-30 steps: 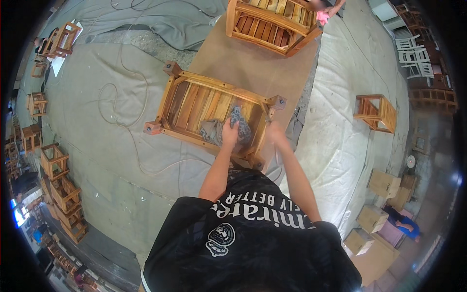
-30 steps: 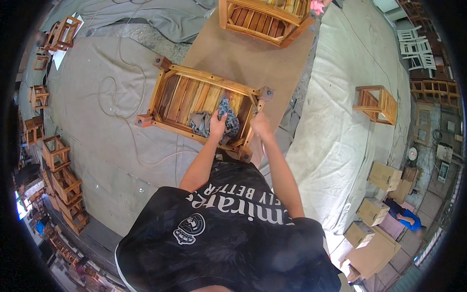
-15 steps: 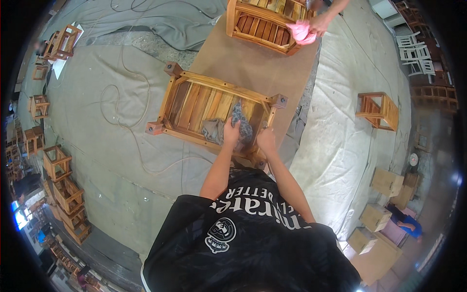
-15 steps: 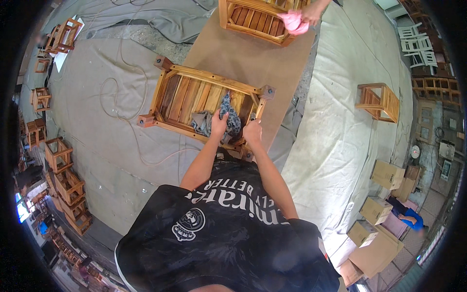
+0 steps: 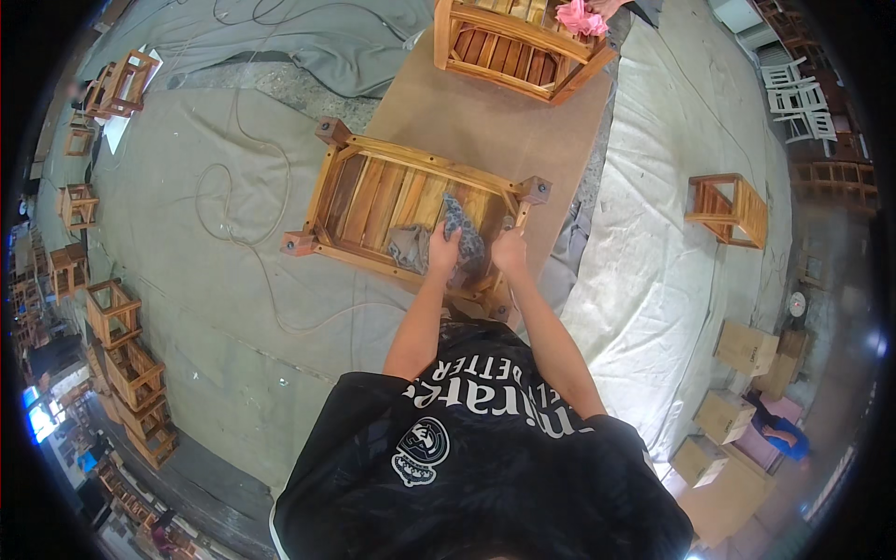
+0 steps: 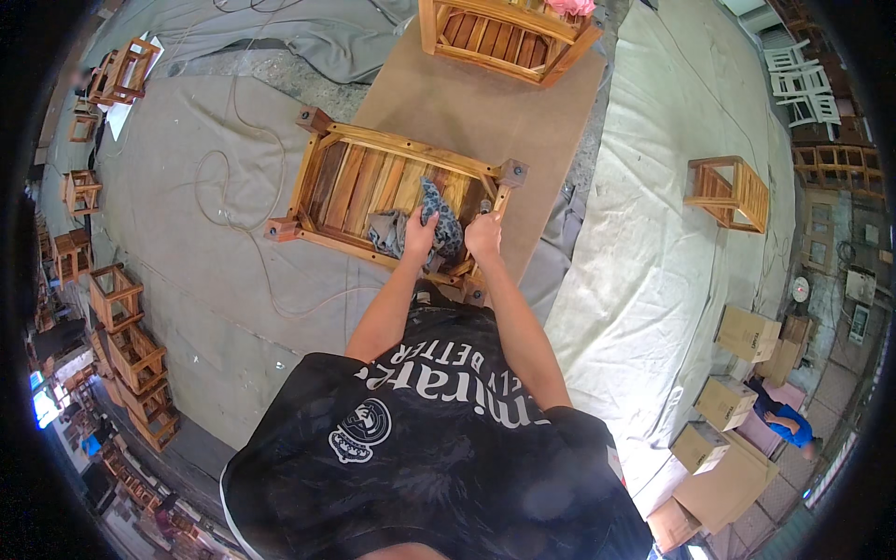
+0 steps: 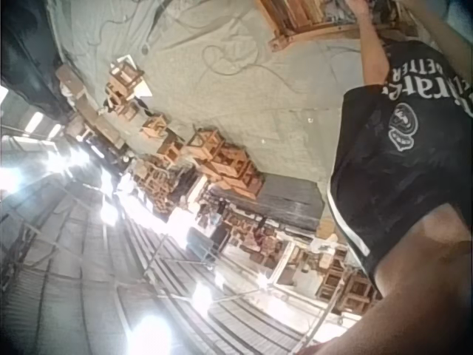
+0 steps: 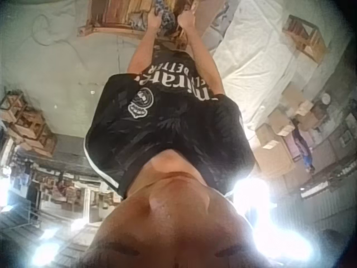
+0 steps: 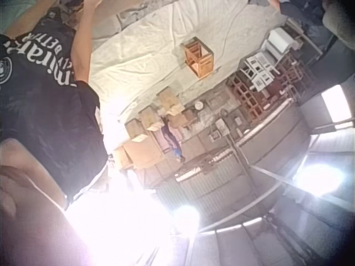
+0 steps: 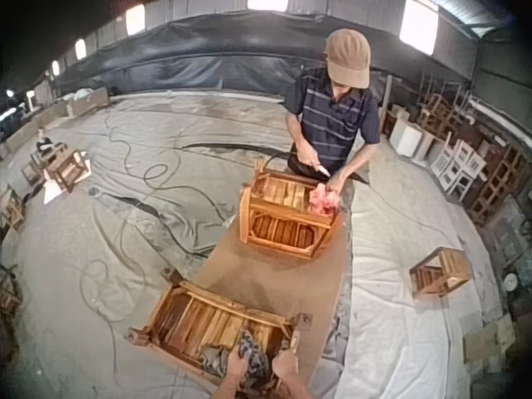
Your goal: Cleaning and dusting wooden tables using a cloth and an air duster gun.
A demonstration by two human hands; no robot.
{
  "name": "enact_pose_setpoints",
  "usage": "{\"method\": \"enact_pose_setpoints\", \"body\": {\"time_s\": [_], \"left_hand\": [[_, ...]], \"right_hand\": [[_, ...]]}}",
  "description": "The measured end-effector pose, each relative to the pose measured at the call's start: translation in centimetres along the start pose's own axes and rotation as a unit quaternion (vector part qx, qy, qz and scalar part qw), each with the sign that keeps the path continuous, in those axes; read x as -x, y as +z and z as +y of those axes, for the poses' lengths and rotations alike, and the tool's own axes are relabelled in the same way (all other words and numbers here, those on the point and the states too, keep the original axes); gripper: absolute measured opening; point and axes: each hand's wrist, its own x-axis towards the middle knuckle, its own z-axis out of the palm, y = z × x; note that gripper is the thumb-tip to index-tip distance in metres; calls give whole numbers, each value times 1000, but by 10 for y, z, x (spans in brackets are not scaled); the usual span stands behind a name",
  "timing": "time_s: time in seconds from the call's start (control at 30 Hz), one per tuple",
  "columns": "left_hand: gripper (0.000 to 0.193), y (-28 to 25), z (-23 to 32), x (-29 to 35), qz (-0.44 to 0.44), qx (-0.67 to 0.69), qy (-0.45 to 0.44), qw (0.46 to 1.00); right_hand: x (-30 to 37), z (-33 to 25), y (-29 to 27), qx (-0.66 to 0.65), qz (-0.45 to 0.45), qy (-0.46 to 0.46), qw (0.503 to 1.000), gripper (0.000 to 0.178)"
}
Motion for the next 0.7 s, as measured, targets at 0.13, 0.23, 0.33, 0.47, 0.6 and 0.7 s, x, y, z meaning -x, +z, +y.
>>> {"method": "enact_pose_setpoints", "body": {"time_s": [0.13,0.23,0.33,0.47,0.6,0.7], "left_hand": [[56,-2,-6,-4,15,-6,-4,1000],[55,3,-7,-9,18,6,-2,1000],[49,17,31,-2,70,-69,-54,994],[34,42,51,-14,93,-260,57,959],[19,85,39,-24,129,-341,155,918],[20,100,34,-23,144,-381,170,897]], "right_hand": [[7,-9,-1,-10,1,-2,1000,38],[2,-3,2,-13,4,-5,1000,40],[-2,5,-7,-12,-1,-7,1000,40],[6,20,-25,6,-74,-23,997,38],[59,41,-53,-50,-101,-91,989,38],[125,17,-118,-195,-213,64,955,40]]}}
